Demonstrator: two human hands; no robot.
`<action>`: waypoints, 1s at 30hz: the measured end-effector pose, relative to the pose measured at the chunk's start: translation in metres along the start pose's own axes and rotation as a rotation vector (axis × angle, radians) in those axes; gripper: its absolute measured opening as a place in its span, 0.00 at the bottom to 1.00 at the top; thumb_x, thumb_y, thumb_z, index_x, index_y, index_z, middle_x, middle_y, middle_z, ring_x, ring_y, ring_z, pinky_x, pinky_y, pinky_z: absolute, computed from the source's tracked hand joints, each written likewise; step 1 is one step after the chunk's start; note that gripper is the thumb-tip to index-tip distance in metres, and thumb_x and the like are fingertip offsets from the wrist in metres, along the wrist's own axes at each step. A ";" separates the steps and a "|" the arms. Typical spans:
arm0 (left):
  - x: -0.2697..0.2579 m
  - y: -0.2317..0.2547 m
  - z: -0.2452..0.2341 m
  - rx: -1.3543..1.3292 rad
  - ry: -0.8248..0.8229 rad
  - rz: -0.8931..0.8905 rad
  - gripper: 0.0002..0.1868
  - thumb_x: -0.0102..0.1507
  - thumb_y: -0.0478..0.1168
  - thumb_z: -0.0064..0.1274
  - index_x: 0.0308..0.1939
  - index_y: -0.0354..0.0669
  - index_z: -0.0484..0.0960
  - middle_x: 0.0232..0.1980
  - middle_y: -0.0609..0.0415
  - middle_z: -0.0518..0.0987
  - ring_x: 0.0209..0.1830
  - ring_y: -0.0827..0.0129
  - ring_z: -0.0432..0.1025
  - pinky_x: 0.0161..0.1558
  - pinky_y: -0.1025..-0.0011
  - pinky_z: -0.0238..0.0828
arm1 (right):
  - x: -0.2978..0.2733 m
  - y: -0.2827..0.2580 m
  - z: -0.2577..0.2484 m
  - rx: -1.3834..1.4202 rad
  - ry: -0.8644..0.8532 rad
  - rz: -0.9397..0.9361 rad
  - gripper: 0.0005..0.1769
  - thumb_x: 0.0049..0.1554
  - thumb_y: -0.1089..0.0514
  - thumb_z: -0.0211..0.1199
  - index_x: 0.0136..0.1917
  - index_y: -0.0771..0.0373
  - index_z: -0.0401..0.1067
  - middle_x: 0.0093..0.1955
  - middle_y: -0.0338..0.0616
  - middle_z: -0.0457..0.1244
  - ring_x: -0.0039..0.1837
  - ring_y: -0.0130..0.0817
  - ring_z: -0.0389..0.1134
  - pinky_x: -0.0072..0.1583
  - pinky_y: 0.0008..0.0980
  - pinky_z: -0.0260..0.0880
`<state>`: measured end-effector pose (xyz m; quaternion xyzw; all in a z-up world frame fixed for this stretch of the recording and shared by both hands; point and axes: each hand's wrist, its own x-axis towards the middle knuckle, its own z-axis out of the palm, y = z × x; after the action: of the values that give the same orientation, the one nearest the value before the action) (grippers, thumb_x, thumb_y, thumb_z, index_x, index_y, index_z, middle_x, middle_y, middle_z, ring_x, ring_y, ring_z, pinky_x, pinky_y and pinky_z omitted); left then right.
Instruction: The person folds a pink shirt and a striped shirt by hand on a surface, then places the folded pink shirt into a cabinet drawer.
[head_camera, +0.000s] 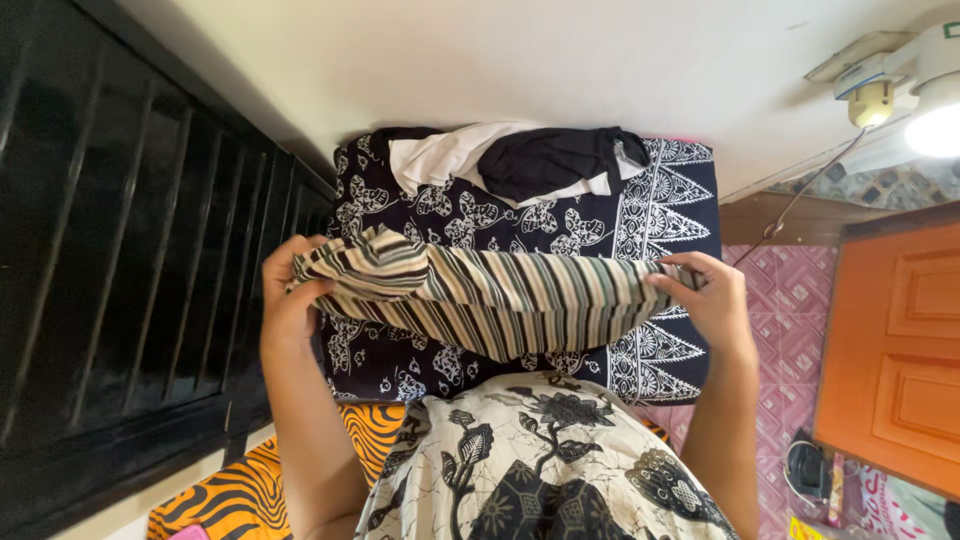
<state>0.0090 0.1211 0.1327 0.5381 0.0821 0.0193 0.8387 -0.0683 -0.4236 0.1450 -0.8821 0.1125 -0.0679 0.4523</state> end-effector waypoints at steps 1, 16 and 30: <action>0.001 0.011 0.007 0.172 -0.117 0.066 0.20 0.47 0.20 0.50 0.41 0.41 0.75 0.47 0.53 0.81 0.46 0.73 0.76 0.49 0.75 0.73 | 0.003 0.006 -0.009 -0.094 -0.072 0.029 0.13 0.51 0.58 0.75 0.48 0.67 0.79 0.35 0.38 0.65 0.37 0.22 0.60 0.40 0.27 0.62; 0.009 0.000 0.031 0.359 -0.431 0.064 0.13 0.44 0.18 0.56 0.26 0.37 0.77 0.39 0.50 0.82 0.42 0.67 0.77 0.45 0.74 0.73 | 0.004 0.005 0.149 -0.159 -0.416 0.305 0.36 0.52 0.53 0.71 0.70 0.64 0.62 0.46 0.52 0.69 0.45 0.42 0.72 0.44 0.31 0.75; 0.010 0.025 0.029 0.368 -0.231 0.053 0.20 0.50 0.12 0.47 0.23 0.44 0.64 0.47 0.43 0.84 0.47 0.67 0.78 0.52 0.70 0.77 | 0.005 0.012 0.070 -0.192 -0.123 -0.513 0.16 0.34 0.64 0.70 0.32 0.54 0.64 0.60 0.44 0.68 0.57 0.36 0.68 0.52 0.33 0.69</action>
<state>0.0250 0.1066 0.1664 0.6826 -0.0268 -0.0357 0.7294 -0.0495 -0.3770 0.0946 -0.9230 -0.1364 -0.1155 0.3407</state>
